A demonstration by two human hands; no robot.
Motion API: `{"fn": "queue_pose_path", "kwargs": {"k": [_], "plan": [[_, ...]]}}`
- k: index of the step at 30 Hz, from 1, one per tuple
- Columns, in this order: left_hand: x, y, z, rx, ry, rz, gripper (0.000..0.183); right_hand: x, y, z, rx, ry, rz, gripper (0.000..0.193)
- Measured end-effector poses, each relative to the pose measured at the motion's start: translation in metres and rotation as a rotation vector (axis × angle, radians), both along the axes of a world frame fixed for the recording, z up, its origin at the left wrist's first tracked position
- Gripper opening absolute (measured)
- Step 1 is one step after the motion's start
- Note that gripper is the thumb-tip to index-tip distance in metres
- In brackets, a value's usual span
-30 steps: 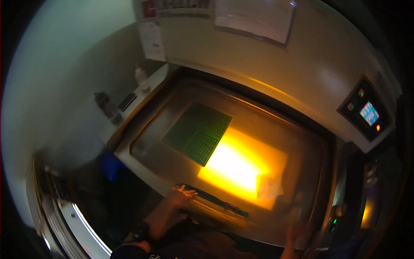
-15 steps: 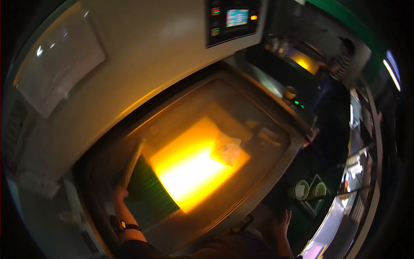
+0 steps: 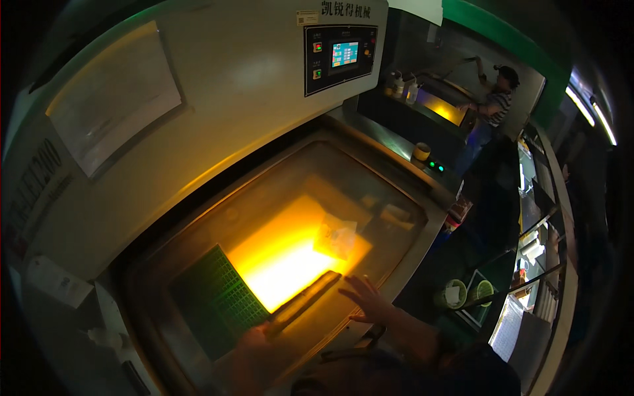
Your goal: Operating an LED exposure machine to process circuit board frames.
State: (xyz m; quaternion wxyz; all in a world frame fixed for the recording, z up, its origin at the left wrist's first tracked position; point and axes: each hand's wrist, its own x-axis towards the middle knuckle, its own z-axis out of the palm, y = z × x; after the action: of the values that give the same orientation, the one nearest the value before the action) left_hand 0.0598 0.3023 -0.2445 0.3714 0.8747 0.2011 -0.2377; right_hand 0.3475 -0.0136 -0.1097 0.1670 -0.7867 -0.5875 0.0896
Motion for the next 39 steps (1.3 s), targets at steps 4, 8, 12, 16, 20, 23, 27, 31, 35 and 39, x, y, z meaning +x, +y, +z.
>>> {"fn": "queue_pose_path", "kwargs": {"k": [4, 8, 12, 16, 20, 23, 27, 31, 35, 39], "plan": [[-0.01, -0.086, -0.004, -0.005, -0.06, -0.077, 0.073, 0.011, 0.027, -0.047, -0.379, -0.073, 0.374, 0.081], [-0.026, -0.143, 0.034, 0.323, -0.007, 0.154, 0.069, 0.001, 0.042, -0.082, -0.537, -0.036, 0.569, 0.066], [-0.033, -0.171, 0.033, 0.65, -0.024, 0.236, 0.069, -0.008, 0.039, -0.081, -0.229, -0.103, 0.528, 0.062], [-0.004, -0.2, 0.078, 0.654, 0.008, 0.393, 0.073, 0.014, 0.038, -0.09, -0.193, -0.145, 0.581, 0.064], [0.011, -0.257, 0.072, 0.533, -0.101, 0.536, 0.082, 0.039, 0.023, -0.042, -0.326, -0.295, 0.732, 0.061], [0.025, -0.307, 0.03, 0.445, 0.057, 0.638, 0.088, 0.069, 0.006, -0.082, -0.134, -0.199, 0.695, 0.051], [0.024, -0.379, -0.01, 0.191, 0.026, 0.943, 0.083, 0.135, -0.018, -0.189, -0.657, -0.078, 0.584, 0.043], [-0.033, -0.489, -0.046, -0.017, 0.123, 1.064, 0.074, 0.195, -0.053, -0.22, -0.025, -0.056, 0.399, 0.02], [-0.032, -0.554, 0.088, -0.25, -0.302, 1.549, 0.057, 0.207, -0.079, -0.252, -0.354, -0.242, 0.216, 0.046], [-0.103, -0.603, 0.052, -0.186, 0.131, 1.238, 0.044, 0.164, -0.034, -0.242, -0.538, -0.117, 0.155, 0.064]]}}
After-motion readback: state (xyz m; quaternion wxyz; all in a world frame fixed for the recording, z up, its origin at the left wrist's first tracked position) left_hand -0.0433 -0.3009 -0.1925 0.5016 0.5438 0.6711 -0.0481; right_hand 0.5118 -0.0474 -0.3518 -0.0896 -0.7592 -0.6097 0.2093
